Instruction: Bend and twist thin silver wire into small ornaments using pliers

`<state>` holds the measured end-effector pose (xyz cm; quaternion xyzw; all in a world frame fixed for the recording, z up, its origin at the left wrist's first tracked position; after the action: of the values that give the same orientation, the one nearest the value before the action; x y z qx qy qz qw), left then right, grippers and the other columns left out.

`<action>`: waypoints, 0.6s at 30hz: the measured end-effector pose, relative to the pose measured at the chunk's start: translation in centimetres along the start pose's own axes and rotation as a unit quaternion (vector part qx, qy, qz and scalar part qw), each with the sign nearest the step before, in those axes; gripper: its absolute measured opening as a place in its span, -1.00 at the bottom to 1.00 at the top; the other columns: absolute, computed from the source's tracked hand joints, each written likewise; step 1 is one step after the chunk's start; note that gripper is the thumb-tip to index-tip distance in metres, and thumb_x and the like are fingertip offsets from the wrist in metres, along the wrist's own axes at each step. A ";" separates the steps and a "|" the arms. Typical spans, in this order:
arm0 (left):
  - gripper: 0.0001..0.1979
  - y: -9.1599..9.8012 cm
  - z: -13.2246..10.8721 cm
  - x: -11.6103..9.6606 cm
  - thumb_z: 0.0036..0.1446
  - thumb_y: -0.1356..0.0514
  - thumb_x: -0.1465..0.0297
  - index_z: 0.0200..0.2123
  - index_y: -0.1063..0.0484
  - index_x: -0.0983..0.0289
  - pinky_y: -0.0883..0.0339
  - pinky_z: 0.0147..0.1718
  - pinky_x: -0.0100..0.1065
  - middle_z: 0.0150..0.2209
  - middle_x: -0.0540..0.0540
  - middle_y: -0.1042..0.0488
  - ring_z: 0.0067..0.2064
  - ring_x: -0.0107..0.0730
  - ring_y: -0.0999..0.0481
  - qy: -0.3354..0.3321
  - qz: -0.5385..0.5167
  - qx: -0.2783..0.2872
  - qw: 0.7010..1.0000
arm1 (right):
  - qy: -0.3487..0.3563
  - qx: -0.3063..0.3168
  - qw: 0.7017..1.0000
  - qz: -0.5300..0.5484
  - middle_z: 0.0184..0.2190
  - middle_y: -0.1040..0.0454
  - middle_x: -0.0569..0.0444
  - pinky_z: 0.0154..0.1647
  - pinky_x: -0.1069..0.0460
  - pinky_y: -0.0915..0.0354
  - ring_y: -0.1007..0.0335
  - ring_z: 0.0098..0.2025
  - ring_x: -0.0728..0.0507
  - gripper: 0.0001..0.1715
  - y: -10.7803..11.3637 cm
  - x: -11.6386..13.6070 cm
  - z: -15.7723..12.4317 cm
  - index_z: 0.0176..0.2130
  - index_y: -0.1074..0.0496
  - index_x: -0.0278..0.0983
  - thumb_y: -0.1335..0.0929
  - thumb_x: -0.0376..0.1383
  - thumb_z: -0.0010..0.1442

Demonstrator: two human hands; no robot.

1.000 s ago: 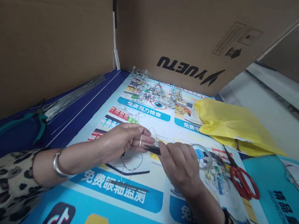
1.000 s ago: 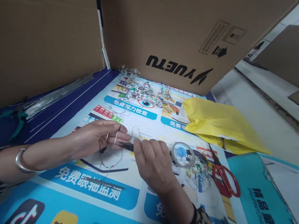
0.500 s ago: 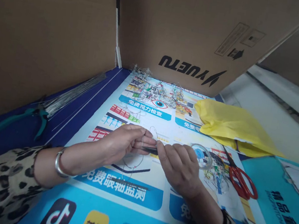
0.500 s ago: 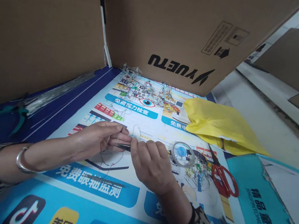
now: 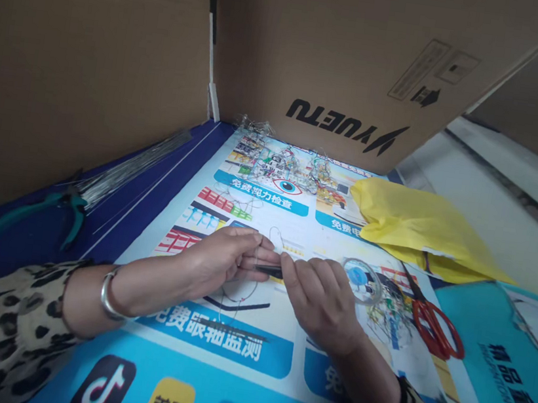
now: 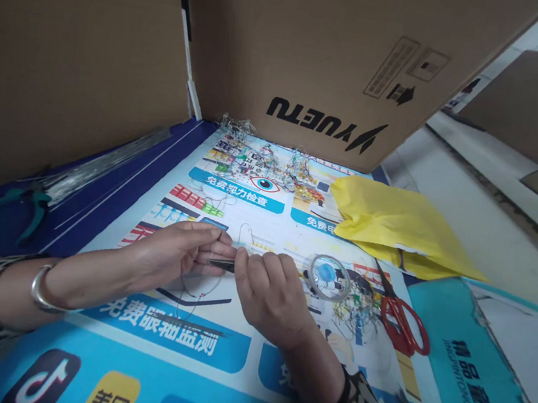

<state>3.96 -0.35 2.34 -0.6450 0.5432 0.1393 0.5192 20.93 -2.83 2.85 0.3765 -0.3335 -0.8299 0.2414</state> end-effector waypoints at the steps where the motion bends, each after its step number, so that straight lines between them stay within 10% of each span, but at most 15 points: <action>1: -0.84 0.0 0.0 0.0 0.17 -0.06 0.46 -0.35 -0.41 0.38 -0.42 -0.19 -0.23 -0.31 0.25 -0.56 -0.20 -0.22 -0.55 0.000 0.001 0.003 1.000 | 0.002 0.002 1.000 0.000 -0.38 -0.44 -0.04 -0.34 -0.08 -0.15 -0.25 -0.29 -0.14 -0.70 0.0 0.0 0.0 -0.05 -0.31 -0.43 -0.24 -0.45 0.19; 18: -0.78 0.4 0.1 -0.6 0.14 -0.13 0.27 -0.34 -0.41 0.34 -0.39 -0.22 -0.25 -0.25 0.23 -0.55 -0.15 -0.20 -0.52 -0.061 0.136 0.038 0.988 | -0.034 0.066 0.996 0.048 -0.44 -0.40 -0.05 -0.33 -0.05 -0.16 -0.20 -0.36 -0.13 -0.72 -0.7 0.4 0.1 -0.12 -0.38 -0.50 -0.20 -0.49 0.19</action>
<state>3.46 0.15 2.51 -0.5350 0.5982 0.2270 0.5517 20.50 -2.53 2.20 0.3468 -0.4129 -0.8058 0.2447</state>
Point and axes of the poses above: each hand's wrist, its own z-axis towards the middle knuckle, its own y-axis out of the back of the hand, x = y × z, the point moved 2 cm from there along z, towards the middle knuckle
